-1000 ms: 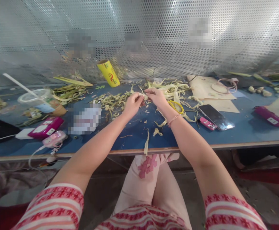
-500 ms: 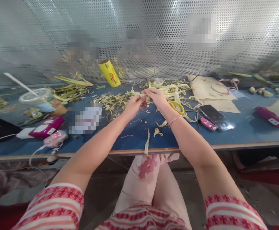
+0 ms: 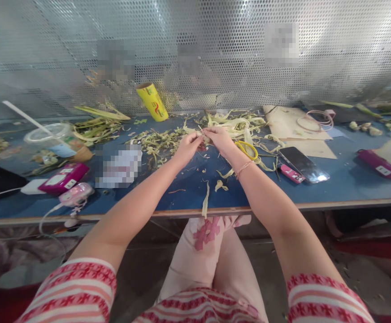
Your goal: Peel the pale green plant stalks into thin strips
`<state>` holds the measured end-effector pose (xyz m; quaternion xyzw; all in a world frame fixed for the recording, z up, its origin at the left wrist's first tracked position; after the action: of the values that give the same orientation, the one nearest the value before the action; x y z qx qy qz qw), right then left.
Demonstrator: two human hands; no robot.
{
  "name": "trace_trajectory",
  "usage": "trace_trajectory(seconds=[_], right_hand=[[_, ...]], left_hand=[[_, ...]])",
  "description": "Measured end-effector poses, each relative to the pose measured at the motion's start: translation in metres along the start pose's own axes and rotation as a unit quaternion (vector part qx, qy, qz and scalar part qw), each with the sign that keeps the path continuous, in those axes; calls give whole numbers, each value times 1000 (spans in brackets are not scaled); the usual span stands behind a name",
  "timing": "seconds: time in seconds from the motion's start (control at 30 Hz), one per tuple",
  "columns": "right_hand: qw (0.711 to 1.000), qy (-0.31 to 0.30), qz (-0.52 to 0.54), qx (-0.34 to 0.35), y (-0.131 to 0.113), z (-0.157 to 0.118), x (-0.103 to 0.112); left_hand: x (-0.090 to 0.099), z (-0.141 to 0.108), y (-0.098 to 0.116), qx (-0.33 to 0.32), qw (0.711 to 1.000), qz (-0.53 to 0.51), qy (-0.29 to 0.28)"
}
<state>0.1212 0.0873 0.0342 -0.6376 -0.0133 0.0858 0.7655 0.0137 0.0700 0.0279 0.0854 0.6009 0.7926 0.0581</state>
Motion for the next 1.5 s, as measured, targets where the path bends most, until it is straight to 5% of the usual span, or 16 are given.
trace_trajectory(seconds=[0.8,1.5], right_hand=[[996,-6,-59,68,-9,-3,-1],[994,29,-51,87,-6,2,6]], left_hand=[[0,2,-9,50,993,-110,2],[-1,-2,-4,10,994,-106,4]])
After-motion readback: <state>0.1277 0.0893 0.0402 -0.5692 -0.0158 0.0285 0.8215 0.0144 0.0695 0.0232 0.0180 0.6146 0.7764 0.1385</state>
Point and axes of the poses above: each hand's wrist, its own z-axis towards the middle knuckle, its own x-axis out of the back of the hand, y = z × x, the point moved 7 cm from there along z, towards the middle knuckle
